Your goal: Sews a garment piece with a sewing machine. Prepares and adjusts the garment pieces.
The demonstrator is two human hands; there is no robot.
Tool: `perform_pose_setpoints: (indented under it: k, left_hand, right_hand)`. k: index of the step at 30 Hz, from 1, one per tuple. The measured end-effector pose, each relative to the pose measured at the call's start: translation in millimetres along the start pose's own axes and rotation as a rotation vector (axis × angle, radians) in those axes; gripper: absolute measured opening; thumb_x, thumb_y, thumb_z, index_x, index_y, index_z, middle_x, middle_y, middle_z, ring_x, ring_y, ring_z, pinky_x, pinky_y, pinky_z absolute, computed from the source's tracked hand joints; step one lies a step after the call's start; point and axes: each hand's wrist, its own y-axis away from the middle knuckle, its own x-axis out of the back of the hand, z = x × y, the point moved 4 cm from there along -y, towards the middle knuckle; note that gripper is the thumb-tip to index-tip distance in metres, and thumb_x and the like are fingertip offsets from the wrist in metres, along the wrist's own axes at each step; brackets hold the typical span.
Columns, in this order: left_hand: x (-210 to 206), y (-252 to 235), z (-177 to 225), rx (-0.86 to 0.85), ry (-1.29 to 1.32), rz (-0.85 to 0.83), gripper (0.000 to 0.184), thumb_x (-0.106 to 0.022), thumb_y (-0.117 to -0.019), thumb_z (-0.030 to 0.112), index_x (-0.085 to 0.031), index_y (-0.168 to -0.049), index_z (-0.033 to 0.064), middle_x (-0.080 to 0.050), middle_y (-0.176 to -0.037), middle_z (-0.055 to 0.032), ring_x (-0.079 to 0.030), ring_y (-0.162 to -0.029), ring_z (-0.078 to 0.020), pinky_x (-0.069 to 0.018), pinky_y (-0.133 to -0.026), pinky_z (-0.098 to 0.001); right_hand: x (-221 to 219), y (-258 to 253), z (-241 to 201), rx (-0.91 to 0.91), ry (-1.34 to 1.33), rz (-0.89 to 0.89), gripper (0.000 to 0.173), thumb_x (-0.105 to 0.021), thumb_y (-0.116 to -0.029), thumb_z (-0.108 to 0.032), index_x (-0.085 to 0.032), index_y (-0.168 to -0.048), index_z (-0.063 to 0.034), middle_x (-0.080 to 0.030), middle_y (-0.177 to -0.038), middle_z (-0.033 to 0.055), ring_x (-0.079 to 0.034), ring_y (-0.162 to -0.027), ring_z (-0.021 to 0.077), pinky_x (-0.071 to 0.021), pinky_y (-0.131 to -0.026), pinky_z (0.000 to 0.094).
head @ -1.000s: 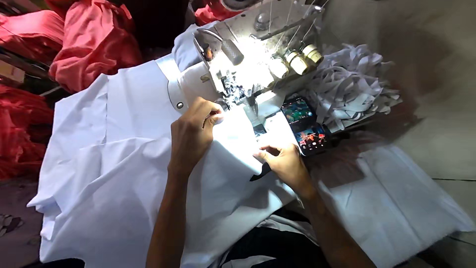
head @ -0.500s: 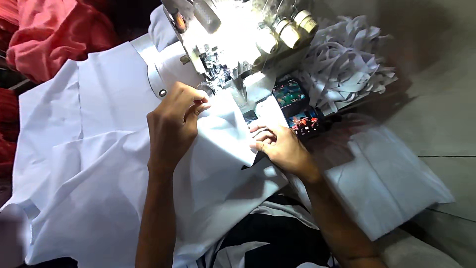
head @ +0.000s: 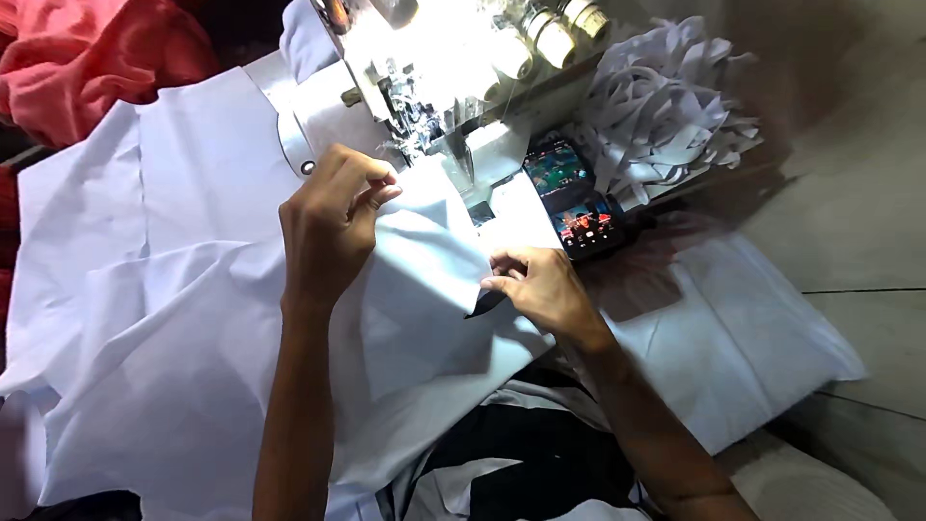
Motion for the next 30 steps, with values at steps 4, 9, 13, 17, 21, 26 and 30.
perform_pose_setpoints:
  k: [4,9,13,17,21,26,30]
  left_hand:
    - [-1.8,-2.2,-3.9,-0.015,0.015,0.013,0.015,-0.064,-0.1018,0.019,-0.071,-0.109,0.0081,-0.066,-0.103,-0.0074,-0.053,-0.076,-0.0108,-0.0406,-0.066,-0.0269]
    - [-2.4,-2.8,-3.6,-0.017,0.015,0.008,0.016,-0.063,-0.1022,0.02,-0.071,-0.109,0.0085,-0.066,-0.103,-0.0064,-0.055,-0.079,-0.0103,-0.0411,-0.067,-0.0263]
    - [-3.4,-2.5,-3.6,-0.013,0.011,0.001,0.015,-0.063,-0.1025,0.021,-0.071,-0.11,0.0097,-0.066,-0.104,-0.0058,-0.055,-0.079,-0.0108,-0.0418,-0.068,-0.0274]
    - [-3.6,-2.6,-3.2,-0.025,0.01,-0.004,0.016,-0.063,-0.1026,0.021,-0.071,-0.11,0.0086,-0.067,-0.104,-0.0074,-0.058,-0.083,-0.0133,-0.0445,-0.07,-0.0297]
    - [-3.4,-1.8,-0.6,-0.021,0.015,0.005,0.015,-0.063,-0.1021,0.021,-0.071,-0.109,0.0094,-0.065,-0.101,-0.0054,-0.054,-0.079,-0.0114,-0.0416,-0.067,-0.0283]
    - [-0.4,-1.4,6.6,-0.013,0.009,0.007,0.014,-0.064,-0.1017,0.02,-0.071,-0.108,0.0092,-0.066,-0.103,-0.006,-0.054,-0.079,-0.011,-0.0412,-0.068,-0.0278]
    - [-0.1,-1.3,9.3,-0.002,-0.005,0.002,0.014,-0.064,-0.1018,0.02,-0.071,-0.109,0.0101,-0.066,-0.102,-0.0055,-0.055,-0.077,-0.011,-0.0418,-0.066,-0.0277]
  right_hand:
    - [9.5,1.2,3.0,-0.05,-0.073,-0.099,0.01,-0.068,-0.0952,-0.013,-0.076,-0.1,-0.0156,-0.075,-0.088,-0.0056,-0.069,-0.079,0.0019,-0.0578,-0.075,0.0263]
    - [13.7,1.0,-1.2,-0.03,-0.063,-0.049,0.015,-0.062,-0.1005,-0.018,-0.078,-0.101,-0.0173,-0.075,-0.086,-0.0064,-0.069,-0.077,0.0024,-0.0582,-0.074,0.0277]
    - [3.5,-0.8,-2.3,-0.056,-0.047,0.036,0.011,-0.081,-0.088,-0.025,-0.077,-0.094,-0.0167,-0.07,-0.074,-0.0059,-0.06,-0.061,0.0046,-0.0511,-0.059,0.0295]
    - [-5.8,-1.8,-1.0,-0.056,0.023,0.088,0.018,-0.086,-0.0821,-0.028,-0.076,-0.088,-0.0155,-0.069,-0.071,-0.0035,-0.061,-0.061,0.0096,-0.0519,-0.06,0.0373]
    - [-6.7,-0.7,-2.6,-0.056,0.046,0.117,0.018,-0.087,-0.0808,-0.024,-0.076,-0.091,-0.0142,-0.071,-0.075,-0.0022,-0.064,-0.066,0.011,-0.0535,-0.064,0.0386]
    - [-6.5,0.2,-5.0,-0.07,0.055,0.095,0.022,-0.086,-0.0805,-0.018,-0.076,-0.099,-0.0127,-0.072,-0.079,-0.0017,-0.066,-0.07,0.011,-0.0556,-0.068,0.0373]
    - [-5.3,-0.7,-3.3,-0.055,0.074,0.097,0.018,-0.086,-0.081,-0.021,-0.077,-0.094,-0.0128,-0.071,-0.076,-0.0017,-0.064,-0.066,0.0114,-0.0533,-0.065,0.0381]
